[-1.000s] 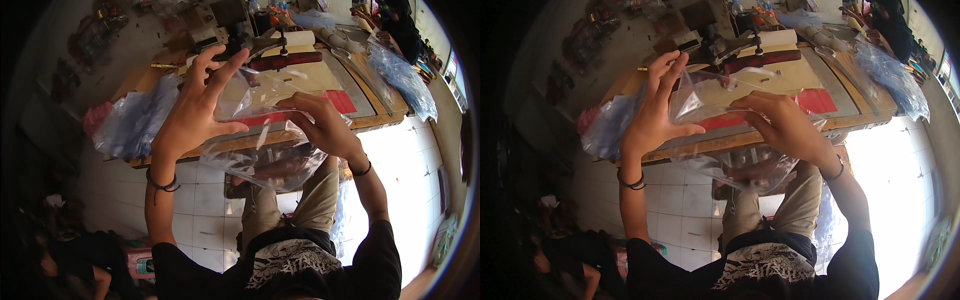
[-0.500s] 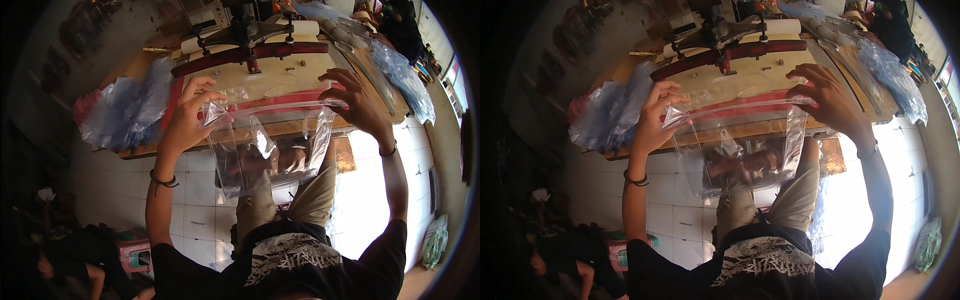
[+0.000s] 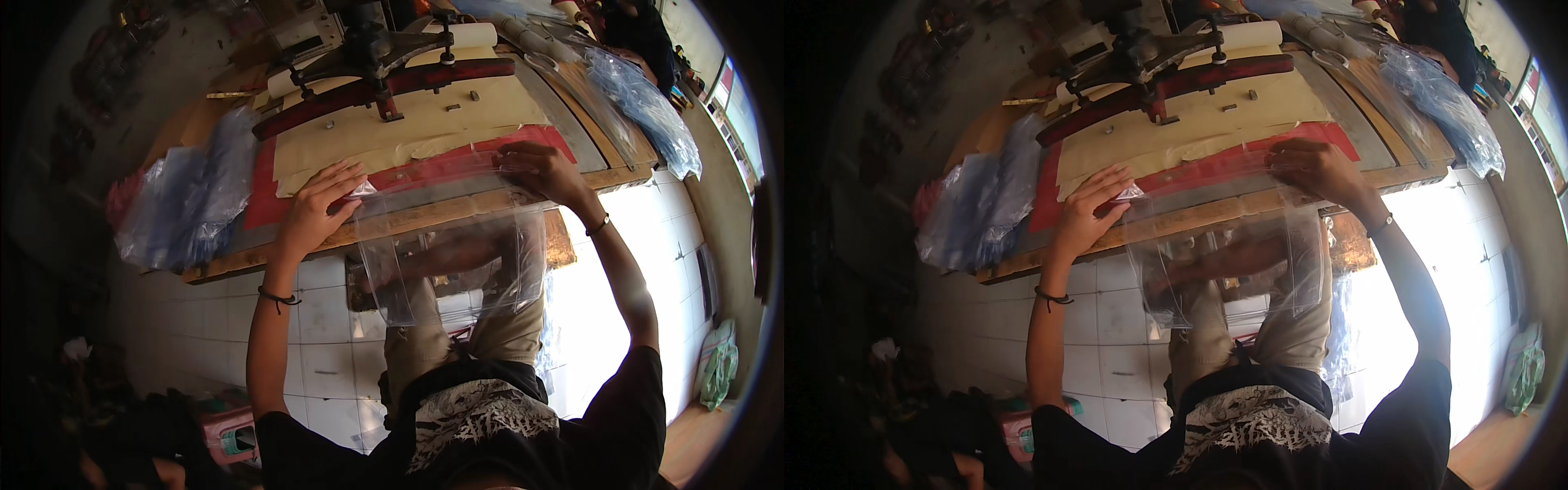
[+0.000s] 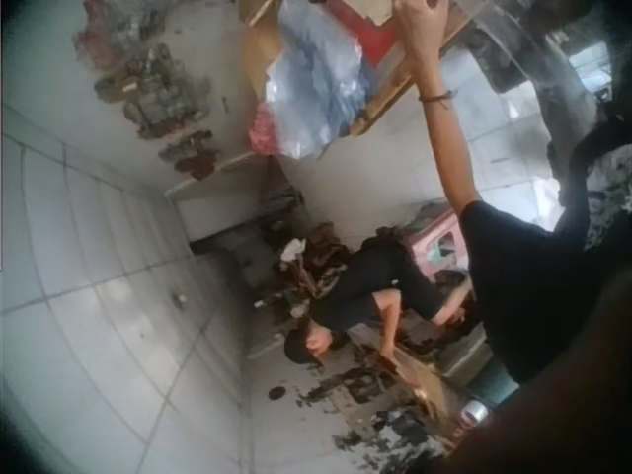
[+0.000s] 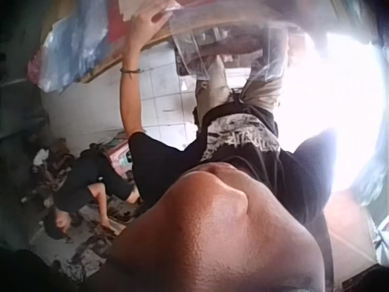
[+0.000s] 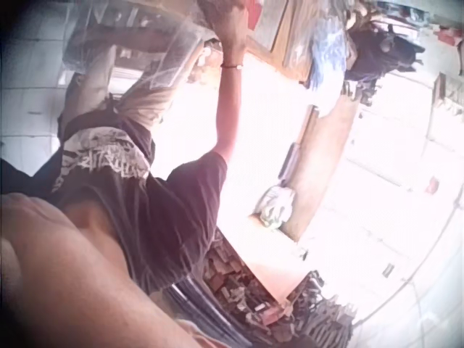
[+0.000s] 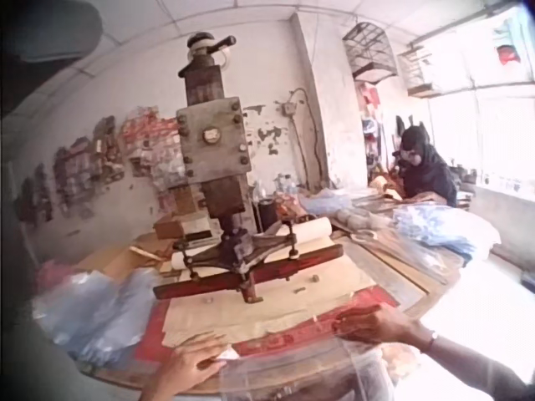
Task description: The person aligns a plastic bag and plastic handles on a work table, seals them together using a heat sealing press machine, and then opens and holds up the completed plastic bag by hand.
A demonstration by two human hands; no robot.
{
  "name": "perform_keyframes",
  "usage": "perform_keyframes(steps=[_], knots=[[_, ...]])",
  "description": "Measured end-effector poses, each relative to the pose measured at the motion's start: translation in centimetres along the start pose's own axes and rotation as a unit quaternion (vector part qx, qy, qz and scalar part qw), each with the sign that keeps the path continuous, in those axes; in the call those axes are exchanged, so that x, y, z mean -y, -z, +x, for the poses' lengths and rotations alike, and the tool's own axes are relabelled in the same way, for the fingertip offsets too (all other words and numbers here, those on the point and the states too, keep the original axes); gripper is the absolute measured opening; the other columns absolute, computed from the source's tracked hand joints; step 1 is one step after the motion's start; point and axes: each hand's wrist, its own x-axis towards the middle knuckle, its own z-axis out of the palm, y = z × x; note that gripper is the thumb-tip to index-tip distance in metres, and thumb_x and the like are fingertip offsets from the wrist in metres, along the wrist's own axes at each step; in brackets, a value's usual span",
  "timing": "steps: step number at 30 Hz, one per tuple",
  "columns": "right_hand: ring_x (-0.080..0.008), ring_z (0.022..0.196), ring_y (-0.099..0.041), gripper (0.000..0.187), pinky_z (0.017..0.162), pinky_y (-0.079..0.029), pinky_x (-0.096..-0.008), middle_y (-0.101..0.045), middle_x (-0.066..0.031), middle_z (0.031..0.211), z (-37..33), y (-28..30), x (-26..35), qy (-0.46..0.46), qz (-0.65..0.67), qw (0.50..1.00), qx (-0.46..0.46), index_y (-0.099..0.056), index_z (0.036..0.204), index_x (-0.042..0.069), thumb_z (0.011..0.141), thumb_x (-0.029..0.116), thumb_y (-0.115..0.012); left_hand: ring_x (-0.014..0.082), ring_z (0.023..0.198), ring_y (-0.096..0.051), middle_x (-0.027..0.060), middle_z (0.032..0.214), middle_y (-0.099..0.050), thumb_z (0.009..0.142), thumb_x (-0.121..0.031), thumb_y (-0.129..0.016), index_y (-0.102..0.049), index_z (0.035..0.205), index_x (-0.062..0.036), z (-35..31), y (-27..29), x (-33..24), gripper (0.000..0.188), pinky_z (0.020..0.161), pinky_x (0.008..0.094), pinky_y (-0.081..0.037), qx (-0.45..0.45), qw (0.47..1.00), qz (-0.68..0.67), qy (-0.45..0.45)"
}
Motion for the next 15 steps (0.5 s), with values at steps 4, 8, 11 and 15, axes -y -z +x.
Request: perform_keyframes(steps=[4, 8, 11, 15], knots=[[-0.0284, 0.1, -0.068, 0.022, 0.084, -0.057, -0.0364, -0.069, -0.0128, 0.11, -0.2, -0.6, -0.1, 0.014, 0.005, 0.999, -0.031, -0.074, 0.103, 0.004, 0.081, 0.005, -0.072, 0.0294, 0.127, -0.055, 0.0096, 0.126, -0.065, 0.081, -0.006, -0.074, -0.063, 0.098, -0.0034, -0.1, 0.0, -0.7, 0.02, 0.103, 0.0393, -0.048, 0.026, 0.997, -0.071, 0.028], [-0.0269, 0.093, -0.068, 0.015, 0.08, -0.056, -0.0359, -0.07, -0.0099, 0.101, 0.4, -0.5, 0.0, 0.068, -0.025, 0.997, -0.034, -0.073, 0.096, 0.003, 0.081, 0.006, -0.073, 0.0289, 0.122, -0.06, 0.0101, 0.122, -0.067, 0.082, -0.004, -0.072, -0.059, 0.09, -0.0027, -0.6, -1.1, -0.4, 0.015, 0.1, 0.0385, -0.05, 0.03, 0.992, -0.113, 0.048], [-0.0258, 0.087, -0.067, 0.012, 0.073, -0.055, -0.0361, -0.07, -0.0084, 0.092, 0.6, -0.5, 0.6, 0.026, -0.004, 0.998, -0.049, -0.071, 0.092, 0.002, 0.082, 0.007, -0.073, 0.0254, 0.111, -0.065, 0.0105, 0.115, -0.069, 0.087, -0.008, -0.07, -0.061, 0.093, -0.0024, -0.6, -1.6, 0.2, 0.012, 0.093, 0.0351, -0.052, -0.01, 0.979, -0.186, 0.079], [-0.026, 0.078, -0.066, 0.013, 0.068, -0.052, -0.0373, -0.067, -0.0093, 0.086, -0.3, -0.2, 0.2, -0.074, 0.018, 0.995, -0.058, -0.068, 0.095, 0.001, 0.085, 0.007, -0.072, 0.0221, 0.089, -0.067, 0.0127, 0.104, -0.069, 0.095, -0.017, -0.064, -0.061, 0.098, -0.0002, 0.4, -1.9, -0.5, 0.018, 0.079, 0.032, -0.05, -0.017, 0.961, -0.213, 0.175]])
